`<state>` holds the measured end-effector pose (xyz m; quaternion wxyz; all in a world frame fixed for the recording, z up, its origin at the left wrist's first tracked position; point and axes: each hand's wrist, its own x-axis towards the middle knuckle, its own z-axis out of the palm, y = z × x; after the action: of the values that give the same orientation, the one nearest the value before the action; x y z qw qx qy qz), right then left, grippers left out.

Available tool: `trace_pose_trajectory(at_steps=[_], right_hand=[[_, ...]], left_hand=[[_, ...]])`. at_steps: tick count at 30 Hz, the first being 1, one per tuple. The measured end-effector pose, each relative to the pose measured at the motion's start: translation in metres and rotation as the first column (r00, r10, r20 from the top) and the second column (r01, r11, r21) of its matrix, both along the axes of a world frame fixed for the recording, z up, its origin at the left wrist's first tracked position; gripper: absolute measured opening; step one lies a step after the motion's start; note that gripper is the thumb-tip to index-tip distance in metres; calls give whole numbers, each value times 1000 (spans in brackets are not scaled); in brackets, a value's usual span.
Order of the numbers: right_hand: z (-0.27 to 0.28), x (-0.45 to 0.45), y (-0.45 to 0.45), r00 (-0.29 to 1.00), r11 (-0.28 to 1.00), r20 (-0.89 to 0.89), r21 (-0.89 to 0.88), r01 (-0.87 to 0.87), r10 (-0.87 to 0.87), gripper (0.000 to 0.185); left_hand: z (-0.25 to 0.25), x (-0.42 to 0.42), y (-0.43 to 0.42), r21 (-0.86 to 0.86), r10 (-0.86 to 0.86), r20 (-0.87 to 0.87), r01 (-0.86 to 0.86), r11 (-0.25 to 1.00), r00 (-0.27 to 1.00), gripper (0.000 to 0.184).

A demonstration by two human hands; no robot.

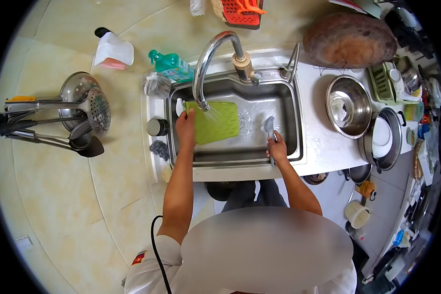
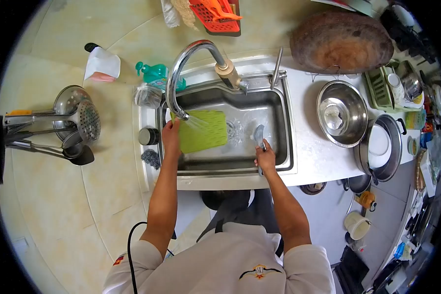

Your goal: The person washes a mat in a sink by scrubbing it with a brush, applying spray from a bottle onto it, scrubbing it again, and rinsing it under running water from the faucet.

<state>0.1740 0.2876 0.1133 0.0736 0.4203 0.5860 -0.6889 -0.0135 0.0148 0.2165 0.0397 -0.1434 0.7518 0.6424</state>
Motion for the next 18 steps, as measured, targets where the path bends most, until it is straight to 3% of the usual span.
trace_pose_trajectory(at_steps=[3, 9, 12, 13, 15, 18], right_hand=[[-3, 3, 3, 999, 997, -17, -64, 44, -45, 58], [-7, 1, 10, 995, 993, -17, -67, 93, -94, 57], [2, 0, 12, 991, 996, -103, -45, 82, -86, 57], [7, -1, 12, 986, 997, -149, -29, 74, -77, 57], [33, -7, 3, 965, 984, -252, -176, 28, -72, 57], [47, -24, -22, 962, 926, -248, -377, 10, -111, 63]], left_hand=[[5, -7, 18, -227, -39, 21, 43, 973, 999, 26], [-1, -18, 45, -159, 126, -66, -135, 978, 990, 28], [23, -16, 39, -252, 101, 14, -94, 963, 995, 26], [17, -18, 30, -178, 84, 24, -79, 981, 996, 26], [-6, -19, 11, -28, 49, 54, -48, 998, 997, 25], [0, -2, 17, -190, 7, 81, 9, 982, 997, 25]])
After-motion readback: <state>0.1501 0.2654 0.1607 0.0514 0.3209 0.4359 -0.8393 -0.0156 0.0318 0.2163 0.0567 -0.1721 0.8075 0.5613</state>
